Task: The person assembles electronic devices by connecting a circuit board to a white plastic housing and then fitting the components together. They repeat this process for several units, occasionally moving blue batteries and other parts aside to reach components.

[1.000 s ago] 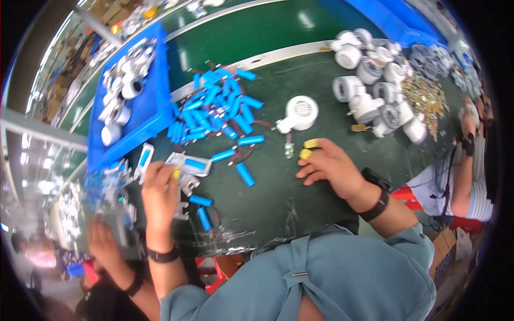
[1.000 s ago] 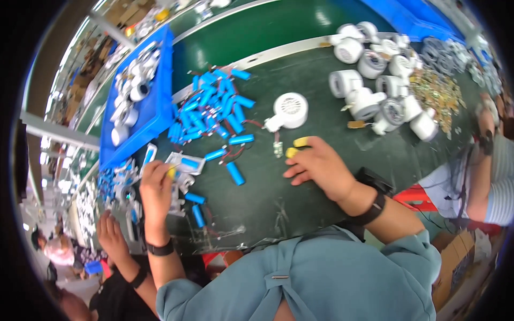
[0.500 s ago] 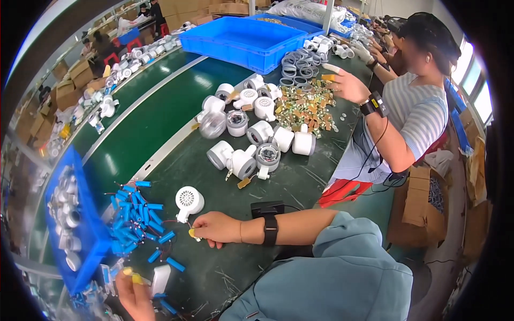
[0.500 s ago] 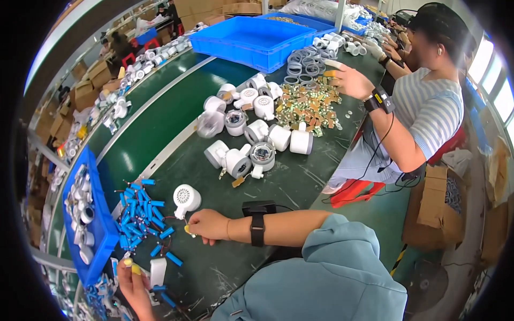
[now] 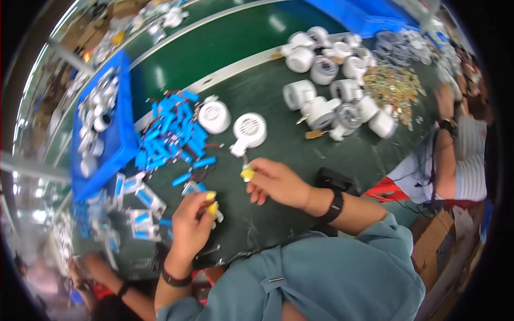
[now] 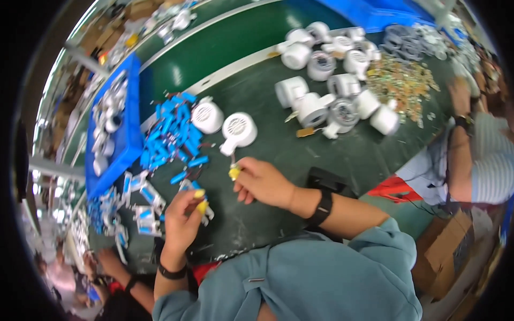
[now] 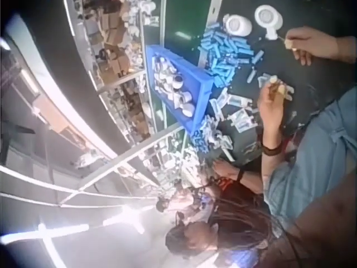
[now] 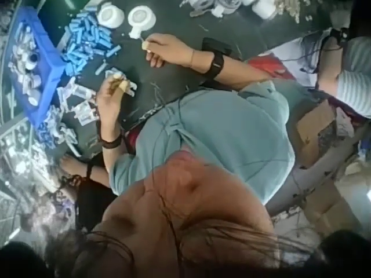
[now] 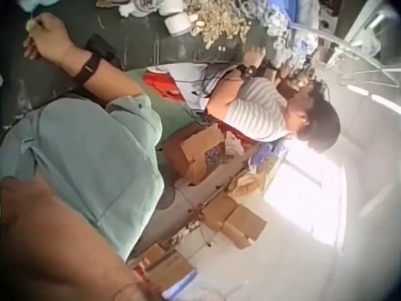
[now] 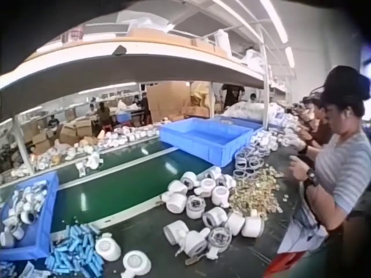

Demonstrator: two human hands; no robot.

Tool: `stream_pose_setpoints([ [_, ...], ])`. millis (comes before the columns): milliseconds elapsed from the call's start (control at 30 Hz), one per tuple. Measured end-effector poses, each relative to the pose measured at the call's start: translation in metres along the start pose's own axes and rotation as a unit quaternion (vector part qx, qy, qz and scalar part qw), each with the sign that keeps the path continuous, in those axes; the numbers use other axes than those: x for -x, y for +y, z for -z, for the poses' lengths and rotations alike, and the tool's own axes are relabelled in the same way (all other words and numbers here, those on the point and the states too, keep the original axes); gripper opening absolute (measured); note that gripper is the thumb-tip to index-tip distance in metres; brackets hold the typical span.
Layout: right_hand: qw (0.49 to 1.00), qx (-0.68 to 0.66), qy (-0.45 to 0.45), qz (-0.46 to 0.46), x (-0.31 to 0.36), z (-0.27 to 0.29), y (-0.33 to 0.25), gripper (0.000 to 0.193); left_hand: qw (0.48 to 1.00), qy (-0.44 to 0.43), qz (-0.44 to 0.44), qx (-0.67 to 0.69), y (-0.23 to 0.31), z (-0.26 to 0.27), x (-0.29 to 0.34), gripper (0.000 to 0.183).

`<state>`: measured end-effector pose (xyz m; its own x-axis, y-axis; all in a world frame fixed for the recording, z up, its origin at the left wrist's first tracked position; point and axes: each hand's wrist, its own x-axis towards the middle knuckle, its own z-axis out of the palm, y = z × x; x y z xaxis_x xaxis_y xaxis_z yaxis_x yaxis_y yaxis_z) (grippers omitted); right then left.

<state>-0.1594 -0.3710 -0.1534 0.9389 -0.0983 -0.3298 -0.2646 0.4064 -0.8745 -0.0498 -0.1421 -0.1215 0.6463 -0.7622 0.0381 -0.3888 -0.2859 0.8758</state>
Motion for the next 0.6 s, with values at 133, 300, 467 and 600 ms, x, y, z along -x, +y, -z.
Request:
stream_pose_setpoints([
  [133,0.999,0.028,-0.016,-0.006,0.003,-0.003,-0.004,0.018,0.991,0.029,-0.074,-0.106,0.01,-0.004,-0.001,0.047],
  [300,0.998,0.056,-0.005,-0.006,0.006,-0.004,-0.015,0.017,0.97,0.063,-0.094,-0.214,0.023,0.005,0.006,0.049],
  [467,0.999,0.047,-0.006,0.001,0.008,-0.004,-0.012,0.018,0.902,0.069,-0.151,-0.399,0.036,0.009,-0.001,0.037],
  [600,0.998,0.057,-0.01,-0.012,0.01,-0.005,-0.012,0.018,0.858,0.037,-0.213,-0.467,0.032,-0.002,-0.012,0.029],
])
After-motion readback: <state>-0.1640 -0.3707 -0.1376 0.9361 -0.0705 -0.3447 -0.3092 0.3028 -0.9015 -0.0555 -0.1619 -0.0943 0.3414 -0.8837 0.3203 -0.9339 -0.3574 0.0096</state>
